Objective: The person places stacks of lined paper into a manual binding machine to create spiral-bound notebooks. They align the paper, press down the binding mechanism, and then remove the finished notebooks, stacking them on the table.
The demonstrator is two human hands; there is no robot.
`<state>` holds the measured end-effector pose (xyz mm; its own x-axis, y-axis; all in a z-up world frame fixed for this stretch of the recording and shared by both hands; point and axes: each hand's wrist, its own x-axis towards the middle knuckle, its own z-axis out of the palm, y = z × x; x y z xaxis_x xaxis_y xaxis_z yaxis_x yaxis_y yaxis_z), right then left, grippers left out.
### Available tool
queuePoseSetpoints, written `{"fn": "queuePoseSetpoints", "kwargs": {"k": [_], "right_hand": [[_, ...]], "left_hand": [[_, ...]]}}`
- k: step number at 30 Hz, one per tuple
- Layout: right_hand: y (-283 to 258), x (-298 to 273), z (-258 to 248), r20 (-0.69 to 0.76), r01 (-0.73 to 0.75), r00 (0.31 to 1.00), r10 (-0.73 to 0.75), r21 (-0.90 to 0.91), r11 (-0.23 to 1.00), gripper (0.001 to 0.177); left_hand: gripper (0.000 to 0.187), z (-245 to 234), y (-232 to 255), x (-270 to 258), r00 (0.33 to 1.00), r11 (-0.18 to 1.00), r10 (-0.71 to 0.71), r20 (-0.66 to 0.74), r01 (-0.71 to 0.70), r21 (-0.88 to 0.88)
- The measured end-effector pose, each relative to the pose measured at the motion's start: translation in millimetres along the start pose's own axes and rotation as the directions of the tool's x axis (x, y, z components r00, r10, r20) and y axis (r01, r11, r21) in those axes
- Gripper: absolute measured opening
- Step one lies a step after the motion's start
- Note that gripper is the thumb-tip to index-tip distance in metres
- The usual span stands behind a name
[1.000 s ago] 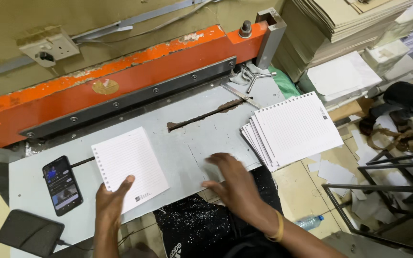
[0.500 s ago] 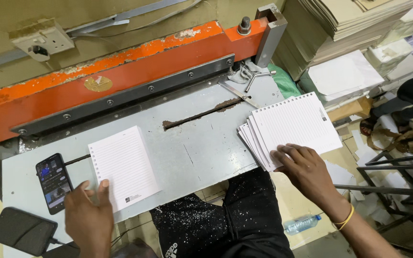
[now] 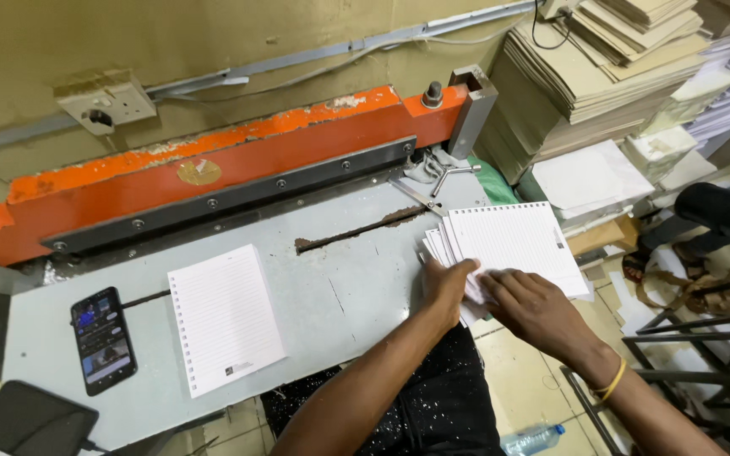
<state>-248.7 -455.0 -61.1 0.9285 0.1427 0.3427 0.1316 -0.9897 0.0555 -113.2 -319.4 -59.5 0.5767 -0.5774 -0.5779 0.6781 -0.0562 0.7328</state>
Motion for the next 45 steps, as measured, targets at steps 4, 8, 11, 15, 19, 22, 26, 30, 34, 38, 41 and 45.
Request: {"fn": "queuePoseSetpoints", "kwargs": {"k": [4, 8, 11, 15, 19, 22, 26, 30, 34, 38, 41, 45], "right_hand": [[2.4, 15.3, -49.4, 0.082, -0.466, 0.882, 0.464, 0.307, 0.830, 0.059], [2.5, 72.1, -95.9, 0.207, -0.783, 0.539, 0.817, 0.482, 0.394, 0.113], [-1.1, 97.8, -58.1, 0.683, -0.814, 0.511, 0.522, 0.580, 0.039, 0.129], [10.5, 71.2, 77.9, 0.532, -0.602, 0.720, 0.445, 0.799, 0.018, 0.048], [-64.4, 129.7, 31.0, 0.404, -0.420, 0.846, 0.348, 0.907, -0.033, 0.110], [-69.6, 124.5, 53.6, 0.383, -0.402, 0.873, 0.303, 0.916, 0.000, 0.121], [-71.7, 134.8, 28.5, 0.358, -0.384, 0.862, 0.358, 0.923, 0.000, 0.116], [-75.4, 143.5, 22.1, 0.332, -0.361, 0.897, 0.291, 0.931, 0.050, 0.135], [-74.7, 139.5, 18.6, 0.301, -0.335, 0.918, 0.257, 0.937, 0.099, 0.116], [-76.4, 126.1, 40.9, 0.326, -0.407, 0.895, 0.305, 0.878, 0.254, 0.083], [-108.9, 119.2, 3.7, 0.312, -0.454, 0.890, 0.332, 0.551, 0.700, 0.063], [-140.8, 95.1, -11.5, 0.288, -0.043, 0.958, -0.002, 0.149, 0.988, 0.104]], "left_hand": [[0.105, -13.0, 28.3, -55.0, 0.995, 0.988, 0.089, -0.036, -0.083, 0.130], [0.100, -86.8, 15.3, -52.0, 0.938, 0.939, 0.343, 0.048, -0.341, -0.043], [0.077, -158.1, 19.0, -54.5, 0.868, 0.860, 0.492, 0.067, -0.496, 0.115], [0.062, -246.9, 13.6, -43.8, 0.805, 0.758, 0.581, 0.119, -0.589, 0.282], [0.097, -221.7, 44.3, -79.6, 0.690, 0.651, 0.721, 0.060, -0.705, 0.280], [0.100, -221.6, 32.6, -79.1, 0.673, 0.643, 0.738, 0.040, -0.720, 0.261], [0.101, -229.2, 32.5, -73.2, 0.654, 0.624, 0.755, 0.052, -0.740, 0.251], [0.111, -223.8, 33.9, -68.5, 0.631, 0.584, 0.767, 0.113, -0.761, 0.283], [0.111, -219.5, 36.9, -72.5, 0.618, 0.582, 0.783, 0.073, -0.769, 0.265], [0.091, -204.9, 24.9, -56.6, 0.642, 0.618, 0.766, -0.035, -0.721, 0.313], [0.075, -189.4, 37.8, -61.6, 0.669, 0.781, 0.620, -0.409, -0.482, 0.396], [0.095, -179.3, 40.1, -60.3, 0.660, 0.746, 0.626, -0.416, -0.349, 0.568]]}}
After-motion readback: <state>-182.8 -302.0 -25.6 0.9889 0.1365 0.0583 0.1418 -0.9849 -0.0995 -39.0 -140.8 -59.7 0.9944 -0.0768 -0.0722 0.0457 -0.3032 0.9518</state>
